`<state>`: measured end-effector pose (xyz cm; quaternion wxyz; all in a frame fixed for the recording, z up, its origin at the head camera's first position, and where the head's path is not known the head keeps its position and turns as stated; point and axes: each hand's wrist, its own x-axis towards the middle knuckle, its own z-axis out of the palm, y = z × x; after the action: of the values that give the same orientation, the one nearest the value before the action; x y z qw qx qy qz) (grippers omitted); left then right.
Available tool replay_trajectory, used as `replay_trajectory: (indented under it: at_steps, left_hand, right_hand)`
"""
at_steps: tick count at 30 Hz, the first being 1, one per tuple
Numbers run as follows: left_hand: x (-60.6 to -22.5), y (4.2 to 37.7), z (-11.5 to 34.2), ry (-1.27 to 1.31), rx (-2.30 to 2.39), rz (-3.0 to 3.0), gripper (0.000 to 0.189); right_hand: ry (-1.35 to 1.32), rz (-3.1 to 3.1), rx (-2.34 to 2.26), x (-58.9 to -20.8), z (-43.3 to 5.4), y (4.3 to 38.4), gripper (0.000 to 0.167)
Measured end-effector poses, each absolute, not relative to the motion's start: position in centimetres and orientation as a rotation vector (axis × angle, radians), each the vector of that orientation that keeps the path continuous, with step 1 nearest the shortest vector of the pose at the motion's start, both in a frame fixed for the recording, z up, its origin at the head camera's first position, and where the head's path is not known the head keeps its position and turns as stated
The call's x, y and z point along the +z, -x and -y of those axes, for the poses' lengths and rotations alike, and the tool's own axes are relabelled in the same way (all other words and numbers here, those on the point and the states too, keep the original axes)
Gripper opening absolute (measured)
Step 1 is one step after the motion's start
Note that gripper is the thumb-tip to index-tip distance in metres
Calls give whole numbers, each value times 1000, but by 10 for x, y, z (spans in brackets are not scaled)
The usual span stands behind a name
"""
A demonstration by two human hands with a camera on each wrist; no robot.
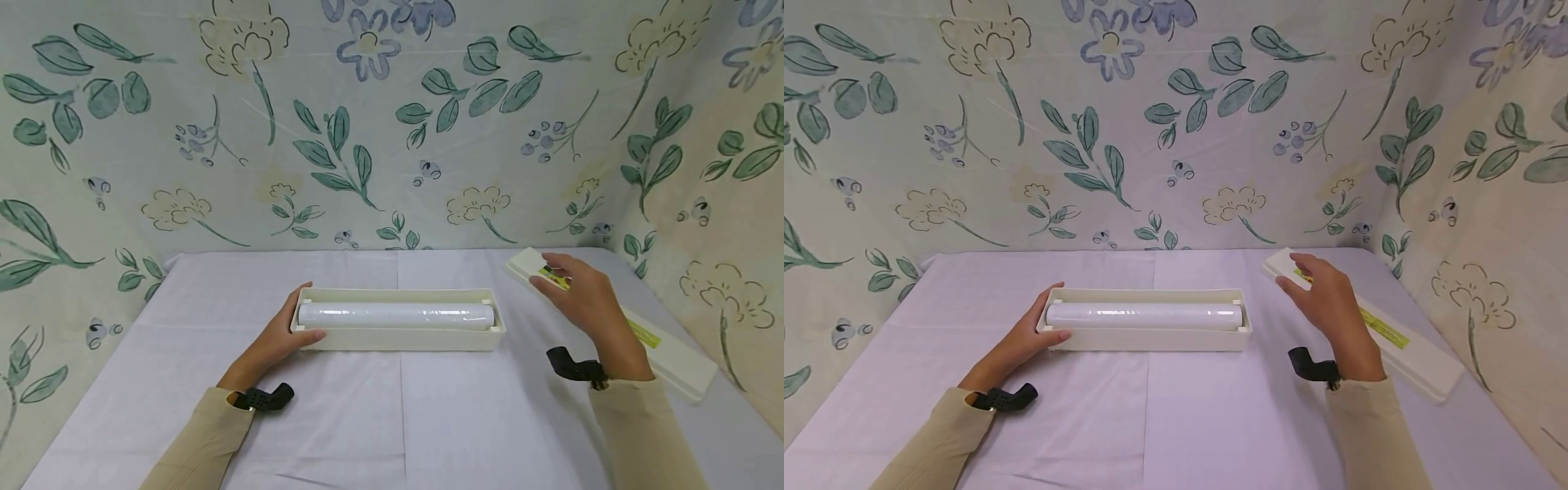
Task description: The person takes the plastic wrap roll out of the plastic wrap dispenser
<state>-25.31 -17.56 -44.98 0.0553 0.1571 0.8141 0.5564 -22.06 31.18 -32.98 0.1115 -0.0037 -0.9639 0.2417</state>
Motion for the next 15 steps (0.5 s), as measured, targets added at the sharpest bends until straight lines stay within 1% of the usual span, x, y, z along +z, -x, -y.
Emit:
replay_trajectory:
  at_steps: [15]
  left_hand:
    - [-449,252,175,-468,1675,-2483,97]
  right_hand:
    - [-49,2820,717,-324,-305,216,64]
